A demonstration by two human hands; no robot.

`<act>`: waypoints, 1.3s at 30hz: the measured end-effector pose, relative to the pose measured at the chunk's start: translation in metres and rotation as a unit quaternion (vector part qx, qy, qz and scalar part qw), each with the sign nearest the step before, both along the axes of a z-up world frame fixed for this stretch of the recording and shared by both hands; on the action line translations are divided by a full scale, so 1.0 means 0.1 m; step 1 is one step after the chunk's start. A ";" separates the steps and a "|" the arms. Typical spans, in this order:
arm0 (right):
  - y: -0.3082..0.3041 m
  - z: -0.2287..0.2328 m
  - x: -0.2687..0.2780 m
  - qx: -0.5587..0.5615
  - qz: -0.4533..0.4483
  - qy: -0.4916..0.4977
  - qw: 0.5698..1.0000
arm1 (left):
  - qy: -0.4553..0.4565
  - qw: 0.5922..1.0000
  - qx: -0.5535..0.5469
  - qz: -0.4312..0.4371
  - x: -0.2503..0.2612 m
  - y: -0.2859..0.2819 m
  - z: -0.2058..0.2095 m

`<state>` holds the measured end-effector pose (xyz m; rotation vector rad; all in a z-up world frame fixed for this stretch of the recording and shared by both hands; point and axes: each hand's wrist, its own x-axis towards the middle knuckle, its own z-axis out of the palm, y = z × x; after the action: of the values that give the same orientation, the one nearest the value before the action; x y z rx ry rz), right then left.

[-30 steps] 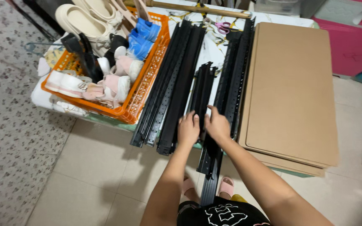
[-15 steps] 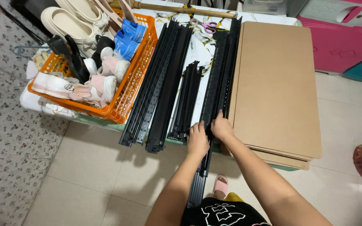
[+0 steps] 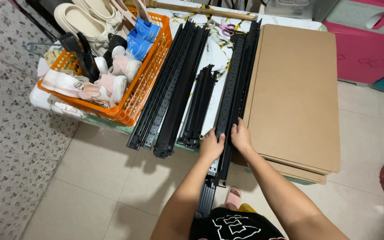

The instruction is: The person gathers and aligns multiple black metal rails on a table, then moves them to the floor and begins connecting them into a frame-like structure. The person handles the rails by hand, arranging them in parallel and then joining them at the ends.

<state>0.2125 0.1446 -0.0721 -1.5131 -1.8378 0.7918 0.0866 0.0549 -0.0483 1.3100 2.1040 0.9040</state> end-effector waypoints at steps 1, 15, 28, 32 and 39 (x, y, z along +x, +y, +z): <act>0.00 0.01 0.00 0.016 0.002 0.008 1.000 | 0.007 1.000 -0.007 -0.004 0.00 0.01 0.02; -0.11 0.23 0.00 -0.012 -0.030 0.009 0.999 | -0.026 0.994 -0.055 -0.091 -0.07 0.08 0.36; -0.06 0.93 0.03 0.073 -0.064 -0.010 0.995 | -0.027 1.000 0.002 -0.003 -0.12 -0.02 0.22; -0.06 0.92 0.12 0.074 -0.064 -0.004 0.995 | 0.064 0.997 0.005 -0.046 -0.04 -0.11 0.12; -0.07 0.78 0.16 0.046 -0.058 0.025 0.997 | 0.110 0.986 0.082 -0.090 -0.02 -0.10 -0.11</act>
<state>0.2287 0.1373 0.0056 -1.5126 -1.7093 0.6748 0.0846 0.0447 -0.0596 1.7247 2.0637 0.9060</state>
